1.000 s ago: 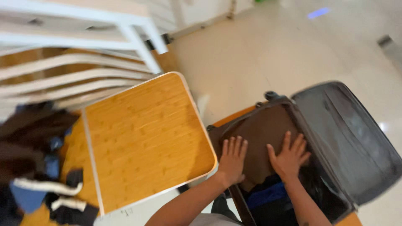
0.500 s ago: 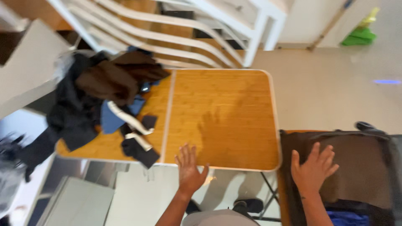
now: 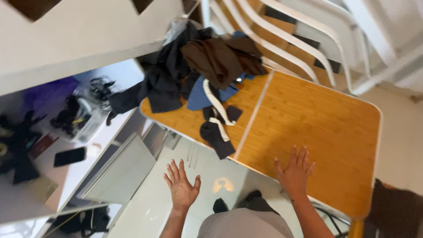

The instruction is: The person picks up several garments from a pile, folds a brown zip-up hoodie and a grey collared shirt, and places them into an open suitcase.

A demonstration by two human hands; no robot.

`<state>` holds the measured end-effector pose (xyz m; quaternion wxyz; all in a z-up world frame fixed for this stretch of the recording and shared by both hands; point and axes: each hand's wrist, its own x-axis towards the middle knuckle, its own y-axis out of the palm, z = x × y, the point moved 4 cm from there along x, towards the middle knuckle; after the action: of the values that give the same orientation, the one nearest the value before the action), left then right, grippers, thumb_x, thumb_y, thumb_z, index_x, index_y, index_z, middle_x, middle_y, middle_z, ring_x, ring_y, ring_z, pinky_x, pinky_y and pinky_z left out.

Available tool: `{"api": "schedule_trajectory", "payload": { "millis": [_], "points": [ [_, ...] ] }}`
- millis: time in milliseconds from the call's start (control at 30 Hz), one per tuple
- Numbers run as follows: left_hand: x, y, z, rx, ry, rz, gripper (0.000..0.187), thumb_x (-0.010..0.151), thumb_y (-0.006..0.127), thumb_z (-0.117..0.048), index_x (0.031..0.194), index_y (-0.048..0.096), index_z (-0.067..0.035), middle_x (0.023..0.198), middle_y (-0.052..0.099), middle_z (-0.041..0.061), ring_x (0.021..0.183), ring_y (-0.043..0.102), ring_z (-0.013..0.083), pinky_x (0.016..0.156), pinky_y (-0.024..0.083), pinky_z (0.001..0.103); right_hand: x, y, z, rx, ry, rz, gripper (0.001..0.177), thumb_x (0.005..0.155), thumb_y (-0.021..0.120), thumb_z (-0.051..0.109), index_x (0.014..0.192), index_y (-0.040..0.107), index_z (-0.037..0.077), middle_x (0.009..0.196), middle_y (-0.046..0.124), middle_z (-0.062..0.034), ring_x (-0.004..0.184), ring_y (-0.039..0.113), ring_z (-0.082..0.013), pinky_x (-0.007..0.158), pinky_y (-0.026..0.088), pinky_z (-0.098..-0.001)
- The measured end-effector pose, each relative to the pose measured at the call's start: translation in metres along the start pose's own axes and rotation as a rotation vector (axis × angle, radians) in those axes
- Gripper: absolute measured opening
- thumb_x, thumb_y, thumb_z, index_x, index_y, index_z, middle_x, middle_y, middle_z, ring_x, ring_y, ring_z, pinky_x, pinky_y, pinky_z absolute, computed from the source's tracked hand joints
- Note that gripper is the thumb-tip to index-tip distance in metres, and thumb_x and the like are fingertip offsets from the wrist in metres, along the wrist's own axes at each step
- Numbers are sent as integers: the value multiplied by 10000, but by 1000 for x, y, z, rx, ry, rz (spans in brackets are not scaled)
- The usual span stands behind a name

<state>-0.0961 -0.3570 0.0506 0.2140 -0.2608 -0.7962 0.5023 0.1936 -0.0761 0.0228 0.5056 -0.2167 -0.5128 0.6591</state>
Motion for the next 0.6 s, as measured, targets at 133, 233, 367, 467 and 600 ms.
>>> {"api": "schedule_trajectory", "payload": {
  "millis": [133, 233, 367, 467, 600],
  "points": [
    [2, 5, 6, -27, -75, -21, 912, 823, 718, -386, 1525, 278, -3, 1619, 150, 319, 1521, 60, 492, 1185, 45, 659, 33, 32, 28, 13, -82, 72, 872, 938, 540, 576, 1570, 339, 11, 1663, 195, -301, 1541, 159, -456, 1187, 64, -692],
    [12, 9, 9, -63, -131, 14, 907, 830, 726, -363, 1529, 272, -5, 1620, 156, 305, 1524, 61, 488, 1193, 47, 649, 60, 61, 47, -14, -87, 185, 828, 895, 585, 555, 1513, 410, 32, 1621, 306, -281, 1516, 250, -413, 1189, 103, -650],
    [37, 6, 10, -72, -189, 72, 884, 845, 732, -329, 1538, 278, -20, 1631, 159, 284, 1530, 66, 480, 1205, 54, 633, 102, 106, 85, 184, -116, 362, 744, 912, 627, 517, 1486, 499, 62, 1462, 568, -223, 1352, 554, -354, 1150, 421, -452],
    [66, -8, 6, -57, -211, 1, 898, 815, 746, -322, 1526, 286, -24, 1626, 172, 275, 1528, 84, 464, 1206, 68, 628, 145, 145, 124, 271, -100, 517, 747, 904, 669, 498, 1500, 494, 83, 1389, 618, -221, 1206, 660, -361, 1041, 534, -415],
    [101, -23, -2, -62, -189, -85, 868, 814, 744, -292, 1519, 316, -19, 1620, 193, 292, 1520, 108, 477, 1196, 81, 641, 194, 187, 171, 339, -329, 399, 778, 849, 775, 474, 1427, 494, 36, 1379, 585, -256, 1194, 601, -447, 953, 512, -504]
  ]
}}
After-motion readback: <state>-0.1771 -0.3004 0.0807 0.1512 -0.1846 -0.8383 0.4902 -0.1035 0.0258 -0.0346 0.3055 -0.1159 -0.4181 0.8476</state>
